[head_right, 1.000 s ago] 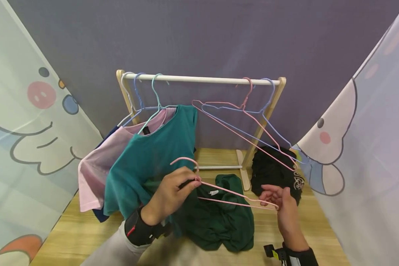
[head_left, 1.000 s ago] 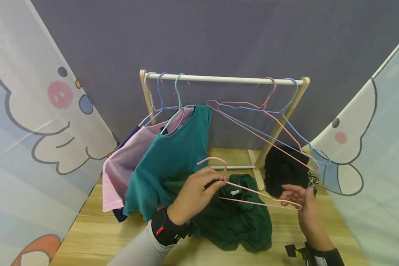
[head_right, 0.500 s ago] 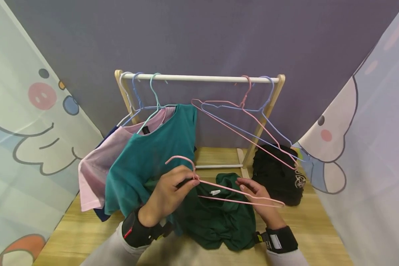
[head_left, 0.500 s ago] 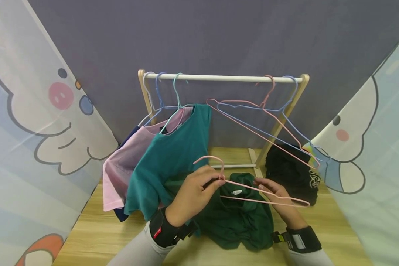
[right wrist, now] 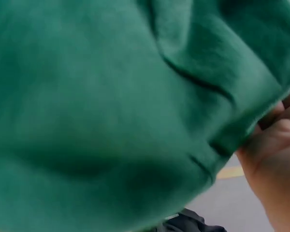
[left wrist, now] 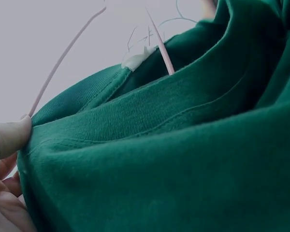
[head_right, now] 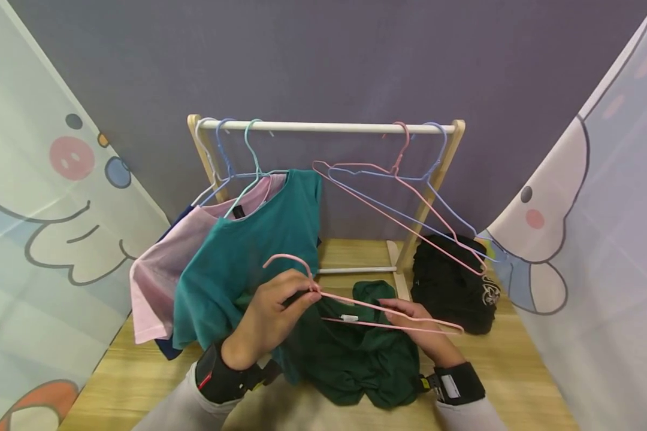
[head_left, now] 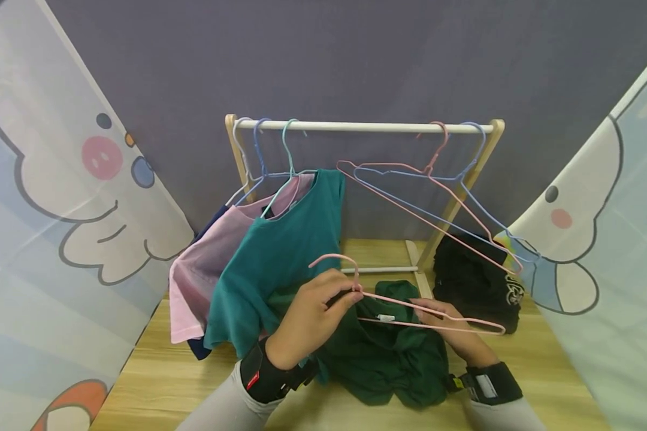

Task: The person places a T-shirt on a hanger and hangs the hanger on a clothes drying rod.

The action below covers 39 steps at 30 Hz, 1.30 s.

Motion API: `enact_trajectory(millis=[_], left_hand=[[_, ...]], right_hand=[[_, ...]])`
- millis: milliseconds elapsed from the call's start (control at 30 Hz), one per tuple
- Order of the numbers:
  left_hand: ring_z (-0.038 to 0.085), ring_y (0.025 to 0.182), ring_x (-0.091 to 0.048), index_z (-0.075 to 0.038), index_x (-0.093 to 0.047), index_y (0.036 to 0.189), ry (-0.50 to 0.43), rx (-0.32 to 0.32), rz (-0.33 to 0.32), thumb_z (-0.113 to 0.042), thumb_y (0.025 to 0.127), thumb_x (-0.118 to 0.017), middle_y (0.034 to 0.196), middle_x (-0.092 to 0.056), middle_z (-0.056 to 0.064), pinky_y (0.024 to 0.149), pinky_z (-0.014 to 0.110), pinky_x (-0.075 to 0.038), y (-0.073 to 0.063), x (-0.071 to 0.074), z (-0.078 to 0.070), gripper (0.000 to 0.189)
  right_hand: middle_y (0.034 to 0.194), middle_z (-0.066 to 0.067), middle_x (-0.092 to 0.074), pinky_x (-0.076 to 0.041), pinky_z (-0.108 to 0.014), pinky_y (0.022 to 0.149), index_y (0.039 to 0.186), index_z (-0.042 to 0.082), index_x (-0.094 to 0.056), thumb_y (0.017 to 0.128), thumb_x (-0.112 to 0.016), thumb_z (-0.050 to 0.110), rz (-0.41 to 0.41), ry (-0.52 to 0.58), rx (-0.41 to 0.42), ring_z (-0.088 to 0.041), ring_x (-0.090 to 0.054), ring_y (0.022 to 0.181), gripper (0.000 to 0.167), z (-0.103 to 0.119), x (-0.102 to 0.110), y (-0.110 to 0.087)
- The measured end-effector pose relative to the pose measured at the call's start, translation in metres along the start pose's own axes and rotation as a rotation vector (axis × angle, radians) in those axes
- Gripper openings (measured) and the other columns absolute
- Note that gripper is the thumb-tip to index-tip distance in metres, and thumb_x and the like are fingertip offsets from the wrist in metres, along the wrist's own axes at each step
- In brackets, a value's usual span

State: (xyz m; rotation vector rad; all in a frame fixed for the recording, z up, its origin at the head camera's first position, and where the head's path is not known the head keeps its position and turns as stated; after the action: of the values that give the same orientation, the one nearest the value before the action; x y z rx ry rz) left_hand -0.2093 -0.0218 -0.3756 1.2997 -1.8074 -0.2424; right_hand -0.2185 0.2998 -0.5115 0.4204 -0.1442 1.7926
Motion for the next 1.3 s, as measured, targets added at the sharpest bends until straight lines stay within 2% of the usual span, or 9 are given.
enact_trajectory(millis=[67,167,233,467,600,767,900,1100,1300], left_hand=[[0.006,0.104,-0.067,-0.015,-0.076,0.112,0.004,0.004,-0.002,-0.023,0.100,-0.070,0.109,-0.070,-0.007,0.087,0.020,-0.057,-0.001,0.000,0.002,0.016],[0.006,0.104,-0.067,-0.015,-0.076,0.112,0.011,0.013,-0.006,-0.022,0.100,-0.070,0.109,-0.070,-0.007,0.088,0.021,-0.057,-0.001,0.000,0.005,0.016],[0.006,0.105,-0.067,-0.014,-0.076,0.112,0.013,0.022,-0.009,-0.021,0.099,-0.070,0.109,-0.070,-0.006,0.089,0.021,-0.057,-0.001,0.000,0.006,0.016],[0.010,0.105,-0.069,-0.011,-0.076,0.109,0.019,0.025,-0.057,-0.018,0.098,-0.071,0.108,-0.072,-0.002,0.089,0.024,-0.058,-0.001,0.003,0.009,0.014],[0.012,0.101,-0.068,-0.012,-0.076,0.106,-0.013,0.029,-0.098,-0.016,0.098,-0.072,0.107,-0.072,-0.001,0.085,0.025,-0.058,-0.003,0.004,0.013,0.009],[0.014,0.099,-0.069,-0.013,-0.076,0.104,-0.032,0.016,-0.154,-0.013,0.097,-0.072,0.105,-0.073,-0.001,0.085,0.026,-0.059,-0.003,0.006,0.018,0.008],[0.014,0.100,-0.070,-0.012,-0.077,0.104,-0.019,0.014,-0.169,-0.012,0.097,-0.072,0.106,-0.074,-0.001,0.087,0.027,-0.059,-0.004,0.006,0.021,0.009],[0.014,0.100,-0.071,-0.009,-0.077,0.105,0.042,0.020,-0.193,-0.013,0.096,-0.073,0.104,-0.075,0.000,0.088,0.028,-0.060,-0.005,0.005,0.026,0.010],[0.016,0.101,-0.072,-0.008,-0.076,0.104,0.067,0.009,-0.253,-0.010,0.096,-0.073,0.103,-0.074,0.003,0.088,0.026,-0.059,-0.007,0.005,0.031,0.009]], right_hand=[[0.123,0.027,-0.066,-0.050,-0.017,0.092,0.132,-0.006,-0.065,0.100,-0.065,0.005,-0.018,-0.013,0.033,0.008,-0.058,0.115,0.034,0.001,0.002,-0.005],[0.120,0.028,-0.067,-0.049,-0.014,0.090,0.126,0.000,-0.072,0.093,-0.073,0.002,-0.075,-0.053,0.046,0.010,-0.058,0.112,0.032,0.003,0.005,-0.012],[0.118,0.025,-0.068,-0.048,-0.012,0.089,0.120,0.003,-0.074,0.092,-0.074,0.001,-0.103,-0.032,0.045,0.010,-0.057,0.110,0.029,0.004,0.005,-0.015],[0.117,0.025,-0.069,-0.049,-0.006,0.088,0.110,0.012,-0.079,0.092,-0.066,-0.012,-0.205,0.079,0.108,0.013,-0.059,0.110,0.033,0.007,0.004,-0.020],[0.106,0.020,-0.072,-0.051,-0.010,0.082,0.103,0.016,-0.078,0.094,-0.060,-0.016,-0.250,0.203,0.158,0.007,-0.063,0.100,0.037,0.010,0.004,-0.023],[0.096,0.009,-0.077,-0.056,-0.015,0.076,0.100,0.008,-0.078,0.098,-0.052,-0.018,-0.373,0.432,0.224,-0.001,-0.069,0.089,0.036,0.016,0.008,-0.024],[0.091,0.001,-0.076,-0.058,-0.019,0.067,0.100,0.002,-0.076,0.102,-0.044,-0.016,-0.428,0.606,0.273,-0.006,-0.071,0.081,0.037,0.021,0.015,-0.025],[0.092,-0.005,-0.076,-0.059,-0.021,0.064,0.102,-0.003,-0.075,0.105,-0.037,-0.014,-0.432,0.797,0.362,-0.010,-0.073,0.079,0.039,0.026,0.027,-0.029],[0.092,-0.009,-0.073,-0.059,-0.022,0.066,0.100,-0.007,-0.071,0.107,-0.028,-0.012,-0.368,1.002,0.430,-0.014,-0.073,0.080,0.044,0.031,0.035,-0.033]])
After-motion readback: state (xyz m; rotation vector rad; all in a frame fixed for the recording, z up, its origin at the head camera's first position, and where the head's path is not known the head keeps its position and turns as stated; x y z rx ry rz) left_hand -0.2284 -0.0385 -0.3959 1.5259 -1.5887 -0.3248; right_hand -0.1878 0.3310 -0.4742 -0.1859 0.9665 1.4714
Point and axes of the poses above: each hand's wrist, its own y-axis towards the middle knuckle, its own x-axis out of the back of the hand, z = x × y, the point moved 2 cm from there along y, towards the middle knuckle
